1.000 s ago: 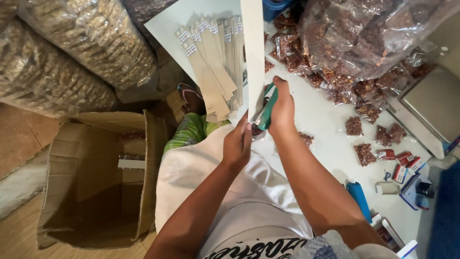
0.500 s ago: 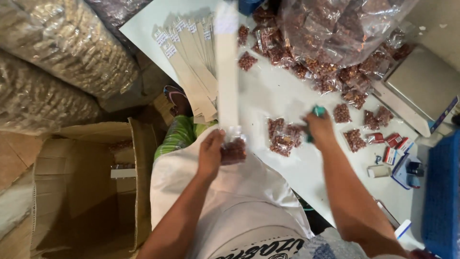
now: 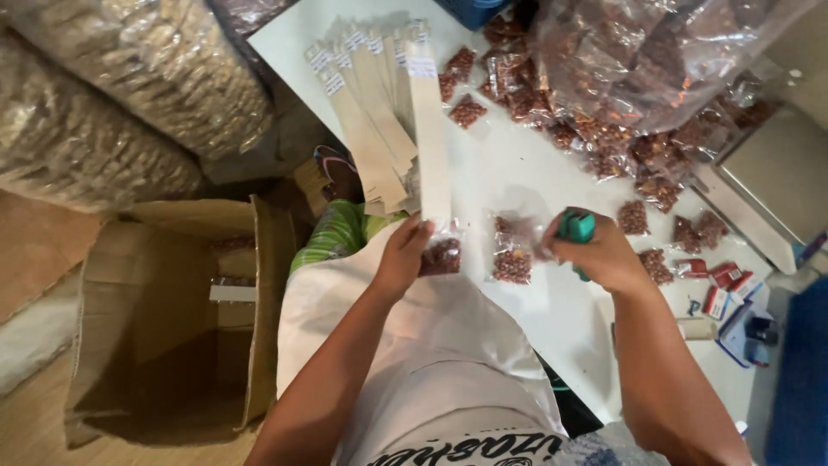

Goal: Attaching small plastic bags of nuts to long display strips using a stapler.

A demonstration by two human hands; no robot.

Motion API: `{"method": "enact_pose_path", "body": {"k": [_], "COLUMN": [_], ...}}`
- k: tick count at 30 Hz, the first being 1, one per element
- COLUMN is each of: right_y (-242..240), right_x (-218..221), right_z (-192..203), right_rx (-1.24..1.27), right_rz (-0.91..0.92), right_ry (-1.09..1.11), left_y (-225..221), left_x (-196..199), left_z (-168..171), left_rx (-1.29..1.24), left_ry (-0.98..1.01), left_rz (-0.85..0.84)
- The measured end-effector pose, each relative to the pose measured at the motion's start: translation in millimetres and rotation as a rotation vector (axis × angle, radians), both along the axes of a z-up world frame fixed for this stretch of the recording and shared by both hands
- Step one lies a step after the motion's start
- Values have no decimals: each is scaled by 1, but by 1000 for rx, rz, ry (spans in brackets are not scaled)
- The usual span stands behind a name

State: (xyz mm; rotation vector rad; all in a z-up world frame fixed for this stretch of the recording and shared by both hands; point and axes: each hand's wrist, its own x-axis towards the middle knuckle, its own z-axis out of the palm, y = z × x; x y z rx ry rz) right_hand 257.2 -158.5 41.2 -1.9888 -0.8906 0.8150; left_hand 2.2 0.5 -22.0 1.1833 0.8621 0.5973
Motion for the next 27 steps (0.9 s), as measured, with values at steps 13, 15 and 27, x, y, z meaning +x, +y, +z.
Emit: {"method": "enact_pose_path", "body": {"k": [13, 15, 27], "right_y": [74, 74, 132], "right_x": [-74, -72, -103], "right_z": [10, 9, 33], "right_rx": [104, 102, 448], "right_rz": [19, 31, -742], "right_ry": [-15, -26, 765], "left_y": [-9, -12, -23], "left_x": [16, 16, 8], "left_z": [-36, -18, 78], "left_rx": [-146, -82, 391], "left_ry": [-237, -197, 178], "left_rz": [-73, -80, -171]}}
